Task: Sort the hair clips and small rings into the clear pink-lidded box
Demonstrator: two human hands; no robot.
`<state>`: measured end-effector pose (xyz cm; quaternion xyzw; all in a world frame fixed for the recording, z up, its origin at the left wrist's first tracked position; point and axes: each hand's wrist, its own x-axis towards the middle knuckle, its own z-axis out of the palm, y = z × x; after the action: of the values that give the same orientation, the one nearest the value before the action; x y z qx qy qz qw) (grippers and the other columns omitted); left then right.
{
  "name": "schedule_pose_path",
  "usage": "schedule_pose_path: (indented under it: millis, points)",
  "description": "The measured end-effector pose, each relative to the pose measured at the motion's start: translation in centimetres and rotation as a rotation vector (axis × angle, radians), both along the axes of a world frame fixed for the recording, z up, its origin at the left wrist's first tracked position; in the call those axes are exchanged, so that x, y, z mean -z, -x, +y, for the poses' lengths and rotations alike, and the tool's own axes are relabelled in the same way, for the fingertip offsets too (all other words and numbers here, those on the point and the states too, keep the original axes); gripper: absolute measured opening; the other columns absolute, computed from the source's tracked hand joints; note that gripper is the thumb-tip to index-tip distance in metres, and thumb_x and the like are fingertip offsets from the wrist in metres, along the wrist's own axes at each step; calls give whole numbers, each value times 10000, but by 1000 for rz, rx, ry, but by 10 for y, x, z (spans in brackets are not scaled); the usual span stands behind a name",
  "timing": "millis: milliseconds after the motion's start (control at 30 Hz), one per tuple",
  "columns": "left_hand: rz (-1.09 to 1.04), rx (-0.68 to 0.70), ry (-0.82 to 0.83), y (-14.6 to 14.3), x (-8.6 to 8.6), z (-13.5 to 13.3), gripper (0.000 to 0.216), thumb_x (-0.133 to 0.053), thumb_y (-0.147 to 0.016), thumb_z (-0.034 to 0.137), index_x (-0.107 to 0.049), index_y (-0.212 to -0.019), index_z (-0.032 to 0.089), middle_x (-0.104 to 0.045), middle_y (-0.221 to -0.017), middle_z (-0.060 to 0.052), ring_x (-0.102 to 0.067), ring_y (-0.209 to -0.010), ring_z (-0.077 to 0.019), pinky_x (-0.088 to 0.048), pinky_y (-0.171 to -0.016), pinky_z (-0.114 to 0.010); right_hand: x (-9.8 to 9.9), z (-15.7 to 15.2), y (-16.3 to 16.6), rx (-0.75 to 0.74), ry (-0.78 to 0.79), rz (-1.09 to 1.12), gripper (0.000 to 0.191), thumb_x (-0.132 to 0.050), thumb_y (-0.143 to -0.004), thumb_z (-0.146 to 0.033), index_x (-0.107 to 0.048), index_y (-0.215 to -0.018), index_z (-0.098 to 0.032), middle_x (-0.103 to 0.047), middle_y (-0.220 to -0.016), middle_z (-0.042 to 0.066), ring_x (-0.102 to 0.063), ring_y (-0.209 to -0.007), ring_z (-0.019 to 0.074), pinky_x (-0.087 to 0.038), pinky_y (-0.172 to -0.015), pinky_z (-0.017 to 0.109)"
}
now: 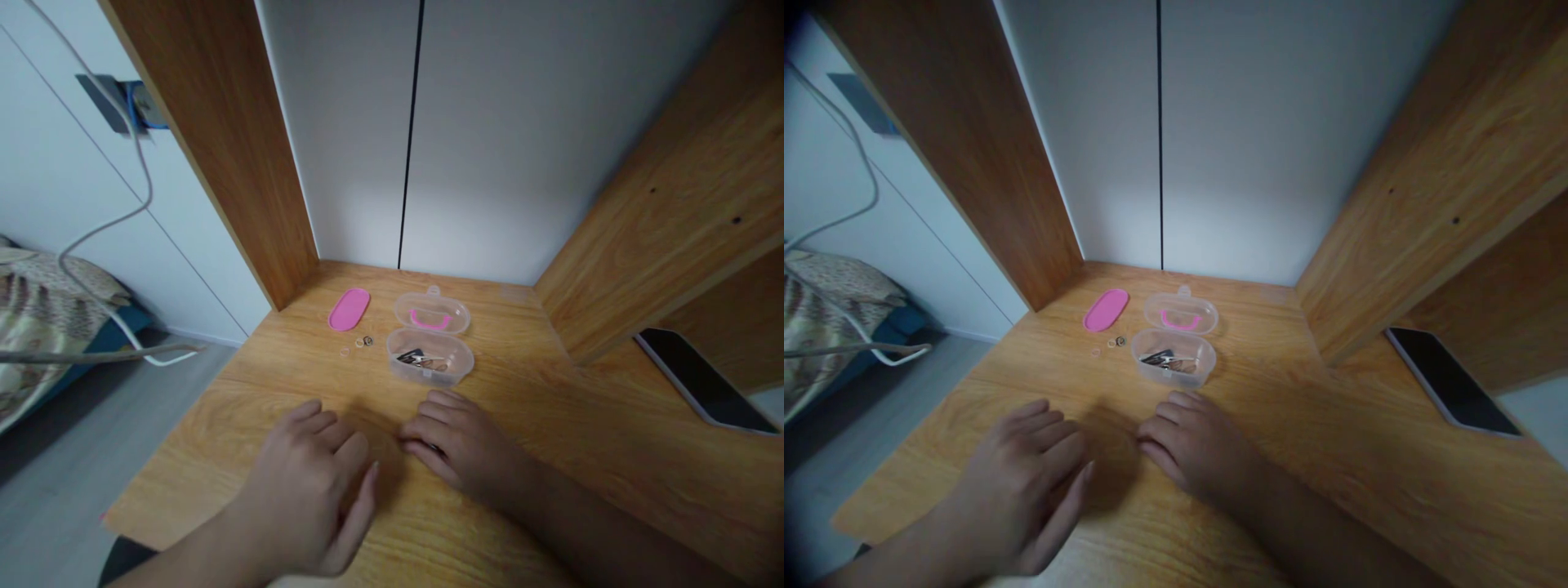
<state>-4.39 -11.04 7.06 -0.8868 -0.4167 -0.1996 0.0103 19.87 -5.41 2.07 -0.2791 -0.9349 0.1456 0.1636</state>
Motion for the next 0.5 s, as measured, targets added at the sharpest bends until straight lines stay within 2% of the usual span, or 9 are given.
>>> schedule_pose_path:
  millis: [100, 167, 333, 500]
  points:
    - [53, -185, 253, 18, 10, -26, 121, -508, -878, 284, -532, -787, 208, -608, -713, -35, -577, -642, -209, -387, -603, -337, -1, 1, 1, -9, 18, -2, 167, -538, -1006, -308, -672, -961, -220, -700, -892, 5, -582, -855, 168, -407, -804, 317]
    - [85, -273, 336, 32, 19, -31, 150, -513, -901, 335, -539, -824, 208, -621, -759, -47, -599, -694, -230, -422, -625, -350, -2, 2, 2, -14, 25, -3, 170, -536, -1007, -302, -670, -950, -214, -700, -890, 4, -580, -849, 165, -404, -801, 317]
    - [81, -293, 353, 44, 35, -35, 200, -496, -933, 364, -530, -815, 206, -603, -794, -57, -597, -745, -239, -444, -653, -366, 0, 4, 3, -23, 30, 4, 178, -530, -1012, -305, -672, -959, -211, -706, -899, 7, -584, -858, 166, -402, -805, 319]
    - [18, -266, 356, 42, 37, -43, 180, -496, -953, 338, -527, -835, 205, -598, -804, -47, -585, -736, -218, -444, -646, -349, -3, 1, 1, -14, 75, 21, 163, -591, -960, -344, -674, -1000, -209, -693, -895, 26, -585, -865, 187, -410, -799, 337]
